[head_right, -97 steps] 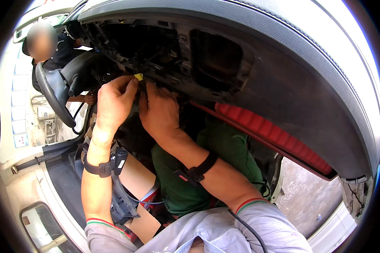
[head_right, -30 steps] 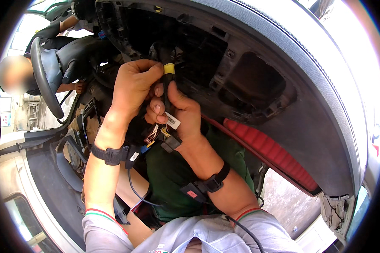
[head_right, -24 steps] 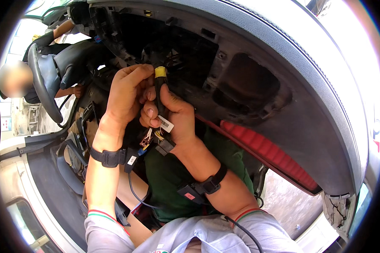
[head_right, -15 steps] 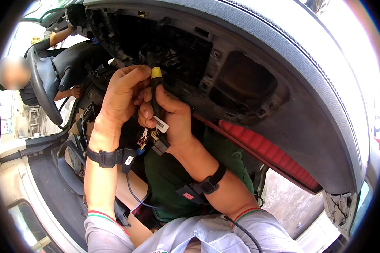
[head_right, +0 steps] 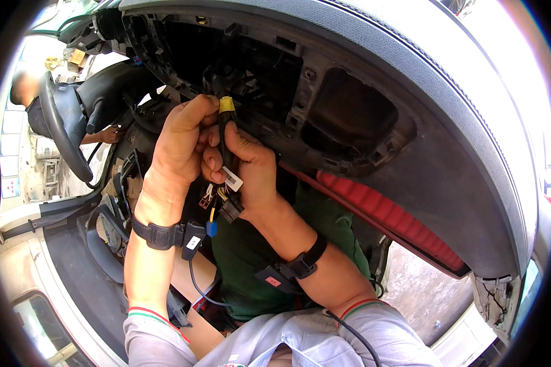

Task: The person removes a dashboard bezel and an electronic component from a box, then manipulates wiring connectors and internal dashboard components by hand inside a vehicle.

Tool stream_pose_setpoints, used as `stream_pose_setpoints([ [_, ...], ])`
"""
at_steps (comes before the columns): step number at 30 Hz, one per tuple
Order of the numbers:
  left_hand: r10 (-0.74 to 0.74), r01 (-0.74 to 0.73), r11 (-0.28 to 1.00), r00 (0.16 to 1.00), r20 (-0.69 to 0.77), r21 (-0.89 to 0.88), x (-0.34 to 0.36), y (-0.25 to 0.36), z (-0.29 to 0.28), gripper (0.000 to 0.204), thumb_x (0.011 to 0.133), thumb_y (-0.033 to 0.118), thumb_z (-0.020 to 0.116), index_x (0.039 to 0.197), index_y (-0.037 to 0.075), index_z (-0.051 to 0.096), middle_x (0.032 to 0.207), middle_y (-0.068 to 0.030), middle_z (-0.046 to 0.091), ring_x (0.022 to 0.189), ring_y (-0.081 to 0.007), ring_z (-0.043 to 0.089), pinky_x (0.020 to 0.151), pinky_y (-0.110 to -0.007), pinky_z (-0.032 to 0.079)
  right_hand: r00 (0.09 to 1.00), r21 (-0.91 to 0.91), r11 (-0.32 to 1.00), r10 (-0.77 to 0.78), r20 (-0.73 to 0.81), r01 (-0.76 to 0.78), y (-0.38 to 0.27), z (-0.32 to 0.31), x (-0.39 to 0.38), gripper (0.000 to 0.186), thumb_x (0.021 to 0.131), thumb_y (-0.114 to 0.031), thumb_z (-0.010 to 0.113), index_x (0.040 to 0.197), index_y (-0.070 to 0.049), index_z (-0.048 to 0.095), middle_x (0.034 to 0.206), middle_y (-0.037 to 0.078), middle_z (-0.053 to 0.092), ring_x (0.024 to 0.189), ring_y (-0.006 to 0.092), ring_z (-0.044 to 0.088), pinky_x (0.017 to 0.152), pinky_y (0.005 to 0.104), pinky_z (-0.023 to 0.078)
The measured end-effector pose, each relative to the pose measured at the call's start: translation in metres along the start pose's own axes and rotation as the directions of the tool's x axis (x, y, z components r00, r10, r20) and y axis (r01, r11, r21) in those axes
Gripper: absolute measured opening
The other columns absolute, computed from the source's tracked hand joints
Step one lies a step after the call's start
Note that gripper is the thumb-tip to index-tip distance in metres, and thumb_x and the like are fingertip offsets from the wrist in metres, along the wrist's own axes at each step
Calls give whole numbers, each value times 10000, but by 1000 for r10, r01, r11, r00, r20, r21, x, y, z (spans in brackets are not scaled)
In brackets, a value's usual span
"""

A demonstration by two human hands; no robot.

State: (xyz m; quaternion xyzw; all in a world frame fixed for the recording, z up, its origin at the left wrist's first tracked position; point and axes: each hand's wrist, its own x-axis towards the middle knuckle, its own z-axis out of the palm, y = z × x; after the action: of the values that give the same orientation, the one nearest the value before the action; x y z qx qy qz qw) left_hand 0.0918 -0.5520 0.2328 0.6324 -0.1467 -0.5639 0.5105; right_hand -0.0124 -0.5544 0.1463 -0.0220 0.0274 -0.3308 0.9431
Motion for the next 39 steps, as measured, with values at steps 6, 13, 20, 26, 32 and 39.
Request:
stream_pose_setpoints([
  [6,-54,51,996,998,-33,-79,4,-8,-2,261,920,238,585,727,72,532,591,-33,490,363,-131,392,353,-241,340,998,-77,996,44,-36,-46,-2,1,-2,338,1050,-424,439,960,-113,537,691,-16,527,534,86,435,557,223,352],
  [13,-111,116,989,992,59,-88,9,-10,-20,295,952,272,536,829,5,524,657,-99,546,408,-243,561,331,-373,477,999,40,999,37,-30,-36,-3,2,-1,353,1068,-352,417,936,-54,554,704,52,545,540,137,458,540,248,396],
  [20,134,-146,985,983,-125,-88,-7,-14,2,197,938,171,674,996,-15,639,615,-38,520,382,-134,465,365,-273,392,998,87,995,56,-15,-55,-4,2,0,345,1065,-353,422,923,-63,542,698,45,540,544,127,464,544,246,394],
  [26,329,-315,939,939,-102,138,-8,-21,0,198,956,105,649,1077,-50,624,674,-68,619,421,-139,585,308,-251,439,999,79,996,39,22,-41,-4,1,1,322,1063,-353,424,923,-79,517,683,31,525,539,121,462,541,245,391],
  [32,353,-344,926,935,-34,158,-2,-22,-1,127,959,72,636,1040,-27,636,671,-71,620,426,-134,588,323,-249,447,999,108,993,37,16,-38,-4,0,0,320,1060,-372,432,929,-89,505,678,29,520,533,120,454,538,250,382],
  [39,397,-413,862,911,115,295,11,-18,-7,80,952,48,624,1016,3,642,675,-54,620,451,-118,591,389,-238,469,999,55,998,35,8,-35,-5,0,-3,318,1043,-430,465,928,-136,503,659,-36,513,494,62,419,551,224,348],
])
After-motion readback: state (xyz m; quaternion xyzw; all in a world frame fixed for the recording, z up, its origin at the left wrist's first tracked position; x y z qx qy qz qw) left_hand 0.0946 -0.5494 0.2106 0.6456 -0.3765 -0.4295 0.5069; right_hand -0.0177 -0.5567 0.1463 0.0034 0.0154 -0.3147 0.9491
